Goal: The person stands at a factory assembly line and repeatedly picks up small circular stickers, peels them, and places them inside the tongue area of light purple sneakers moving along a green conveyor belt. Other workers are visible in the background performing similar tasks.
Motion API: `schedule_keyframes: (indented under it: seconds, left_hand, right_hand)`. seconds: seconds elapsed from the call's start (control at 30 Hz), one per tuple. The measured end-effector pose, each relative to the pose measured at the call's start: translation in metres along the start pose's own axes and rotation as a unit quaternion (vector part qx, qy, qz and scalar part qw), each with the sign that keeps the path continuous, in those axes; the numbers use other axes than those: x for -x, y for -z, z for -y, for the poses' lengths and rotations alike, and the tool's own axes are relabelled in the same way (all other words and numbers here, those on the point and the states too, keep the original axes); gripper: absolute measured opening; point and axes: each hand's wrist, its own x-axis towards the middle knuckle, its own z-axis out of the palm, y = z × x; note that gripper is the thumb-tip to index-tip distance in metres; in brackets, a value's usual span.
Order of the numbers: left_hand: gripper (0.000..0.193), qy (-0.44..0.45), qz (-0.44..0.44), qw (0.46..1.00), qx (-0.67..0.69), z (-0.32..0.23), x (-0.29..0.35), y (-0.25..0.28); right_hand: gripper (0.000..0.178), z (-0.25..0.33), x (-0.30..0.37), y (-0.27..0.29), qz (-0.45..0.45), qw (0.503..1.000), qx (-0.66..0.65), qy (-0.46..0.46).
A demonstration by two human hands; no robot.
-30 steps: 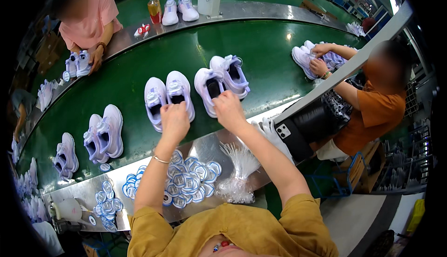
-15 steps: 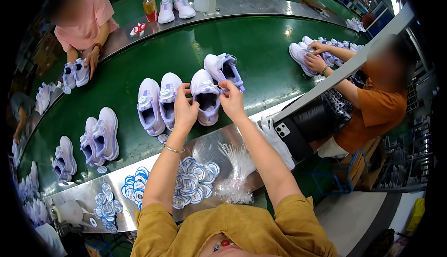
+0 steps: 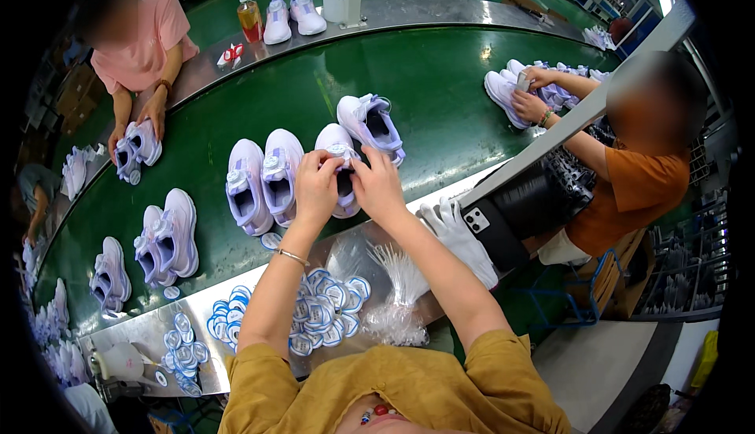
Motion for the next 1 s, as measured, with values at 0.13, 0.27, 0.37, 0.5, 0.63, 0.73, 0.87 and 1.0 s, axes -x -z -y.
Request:
schedule_keyframes:
  seconds: [0.13, 0.27, 0.37, 0.5, 0.63, 0.73, 0.87, 1.0]
  left_hand:
    - [0.020, 0.000, -0.007, 1.000, 0.002, 0.003, 0.006, -0.002]
    - [0.024, 0.031, 0.027, 0.998, 0.045, 0.005, 0.004, 0.012]
    - [0.023, 0.131, 0.022, 0.984, 0.120, 0.005, -0.015, 0.025]
    - [0.013, 0.036, 0.141, 0.989, 0.028, 0.017, -0.039, 0.018]
    - [0.011, -0.008, 0.201, 0.977, 0.072, 0.029, -0.044, 0.011]
    - [0.012, -0.039, 0.236, 0.968, 0.079, 0.033, -0.050, 0.015]
    - [0.015, 0.055, 0.288, 0.956, -0.028, 0.020, -0.063, 0.023]
    - [0.019, 0.046, 0.334, 0.939, 0.065, 0.029, -0.067, 0.024]
  right_hand:
    - [0.022, 0.032, -0.001, 0.014, 0.024, 0.998, 0.037, -0.044]
    - [0.013, 0.031, 0.000, -0.020, -0.002, 0.999, -0.030, -0.038]
    - [0.007, 0.029, 0.005, -0.026, 0.007, 1.000, -0.002, -0.029]
    - [0.004, 0.029, 0.010, -0.030, -0.004, 1.000, -0.007, -0.006]
    - [0.006, 0.031, 0.014, -0.030, -0.013, 0.999, -0.032, -0.011]
    - [0.009, 0.031, 0.015, -0.032, -0.025, 0.999, -0.036, -0.012]
    - [0.011, 0.032, 0.013, -0.031, -0.042, 0.998, -0.050, 0.001]
    - [0.012, 0.033, 0.014, -0.034, -0.035, 0.996, -0.076, -0.016]
